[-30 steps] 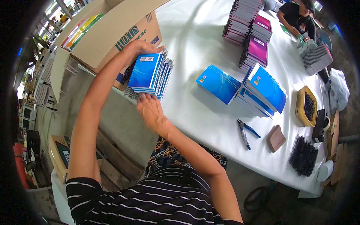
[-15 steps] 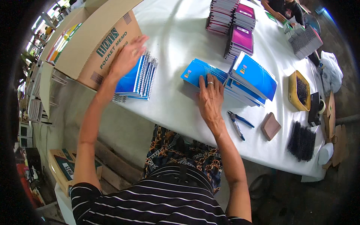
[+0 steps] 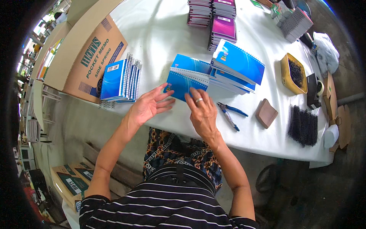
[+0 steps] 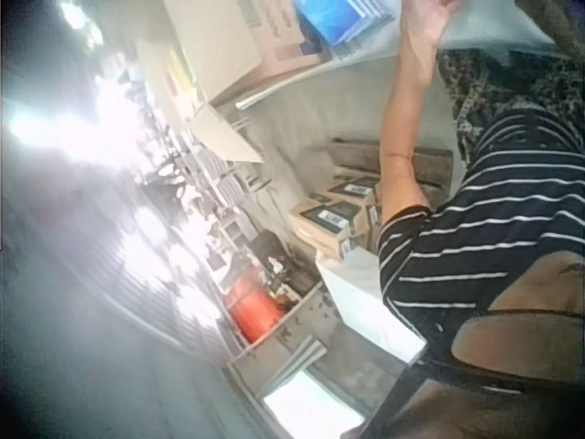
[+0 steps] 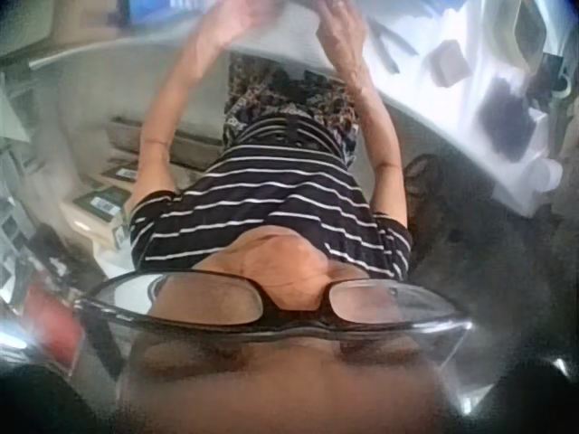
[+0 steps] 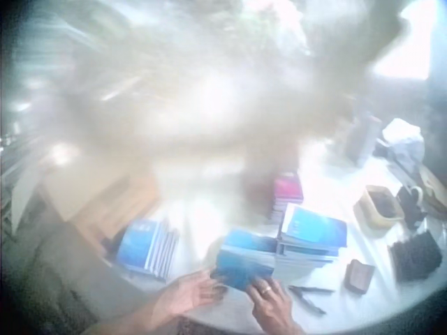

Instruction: The person assembles notebooks by sliding spiral bindings into stacked paper and covers using their hands and a small tool, then places the finished notebooks into a cardboard box.

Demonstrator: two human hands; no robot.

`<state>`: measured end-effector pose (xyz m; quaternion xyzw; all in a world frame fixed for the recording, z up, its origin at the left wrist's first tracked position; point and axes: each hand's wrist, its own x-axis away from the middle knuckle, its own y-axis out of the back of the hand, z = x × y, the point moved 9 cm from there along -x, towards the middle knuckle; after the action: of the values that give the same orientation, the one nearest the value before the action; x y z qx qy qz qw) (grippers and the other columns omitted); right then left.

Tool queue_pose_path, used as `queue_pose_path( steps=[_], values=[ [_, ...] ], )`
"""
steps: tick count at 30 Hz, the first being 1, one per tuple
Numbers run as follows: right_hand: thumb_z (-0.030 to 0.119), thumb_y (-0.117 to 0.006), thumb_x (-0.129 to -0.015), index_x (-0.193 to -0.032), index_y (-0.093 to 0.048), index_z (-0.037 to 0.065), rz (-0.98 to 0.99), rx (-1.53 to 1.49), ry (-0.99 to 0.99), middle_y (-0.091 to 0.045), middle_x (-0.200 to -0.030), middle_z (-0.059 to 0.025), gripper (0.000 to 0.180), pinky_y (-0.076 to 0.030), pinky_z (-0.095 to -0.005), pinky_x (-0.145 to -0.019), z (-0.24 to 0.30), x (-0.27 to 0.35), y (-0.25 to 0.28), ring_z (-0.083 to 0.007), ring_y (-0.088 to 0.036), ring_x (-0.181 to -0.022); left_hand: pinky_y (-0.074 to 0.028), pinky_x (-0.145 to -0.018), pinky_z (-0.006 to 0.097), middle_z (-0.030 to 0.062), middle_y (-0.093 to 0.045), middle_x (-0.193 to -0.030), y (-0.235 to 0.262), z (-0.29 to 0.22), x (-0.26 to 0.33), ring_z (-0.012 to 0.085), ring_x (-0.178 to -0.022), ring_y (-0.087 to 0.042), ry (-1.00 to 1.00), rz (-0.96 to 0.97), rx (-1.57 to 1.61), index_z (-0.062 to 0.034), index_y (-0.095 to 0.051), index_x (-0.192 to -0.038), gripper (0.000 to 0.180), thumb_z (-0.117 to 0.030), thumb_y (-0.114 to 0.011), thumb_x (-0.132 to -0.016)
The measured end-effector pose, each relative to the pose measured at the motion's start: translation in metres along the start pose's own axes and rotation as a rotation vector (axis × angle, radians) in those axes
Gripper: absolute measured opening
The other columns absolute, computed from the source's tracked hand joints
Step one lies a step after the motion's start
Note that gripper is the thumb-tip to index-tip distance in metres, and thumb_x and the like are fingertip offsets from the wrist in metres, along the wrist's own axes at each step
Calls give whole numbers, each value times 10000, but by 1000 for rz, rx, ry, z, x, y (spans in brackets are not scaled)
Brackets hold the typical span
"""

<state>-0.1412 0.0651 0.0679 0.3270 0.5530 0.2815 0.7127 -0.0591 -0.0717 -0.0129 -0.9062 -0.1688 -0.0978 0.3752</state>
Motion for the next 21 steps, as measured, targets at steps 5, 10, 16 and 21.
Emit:
queue_pose_path(
  steps=[5, 10, 16, 21],
  values=[
    [11, -678, -764, -1353, -490, 46, -57, 10, -98, -548, -1263, -168, 619, -416, -485, -994, -21, -35, -2, -348, -490, -1212, -418, -1074, 355, 160, -490, -1437, 7, -27, 0, 224, -1275, -525, -267, -206, -435, -65, -367, -1492, 616, -178, -641, -952],
    [75, -750, -739, -1282, -518, 53, 129, 139, -108, -579, -1134, -141, 591, -399, -479, -948, -31, -50, -30, -338, -536, -1107, -299, -1157, 392, 182, -325, -1555, -7, -40, 5, 304, -1457, -265, -595, -325, -864, -61, -278, -1526, 834, -54, -740, -832],
    [13, -673, -758, -928, -679, 75, 221, -237, 2, -597, -898, -94, 180, -463, -377, -746, 4, -36, 24, -268, -587, -840, -336, -1134, 362, 155, -441, -1492, -49, -44, 16, 191, -1364, -412, -683, -182, -1232, -54, -311, -1516, 858, 30, -748, -783],
    [-7, -809, -708, -1055, -682, 51, 131, -980, -587, -663, -968, -37, 374, -498, -285, -767, -63, 35, 15, -128, -624, -899, -365, -1115, 327, 113, -534, -1416, -46, 22, -5, 185, -1303, -492, -367, 162, -814, -75, -340, -1510, 762, 169, -594, -834]
  ],
)
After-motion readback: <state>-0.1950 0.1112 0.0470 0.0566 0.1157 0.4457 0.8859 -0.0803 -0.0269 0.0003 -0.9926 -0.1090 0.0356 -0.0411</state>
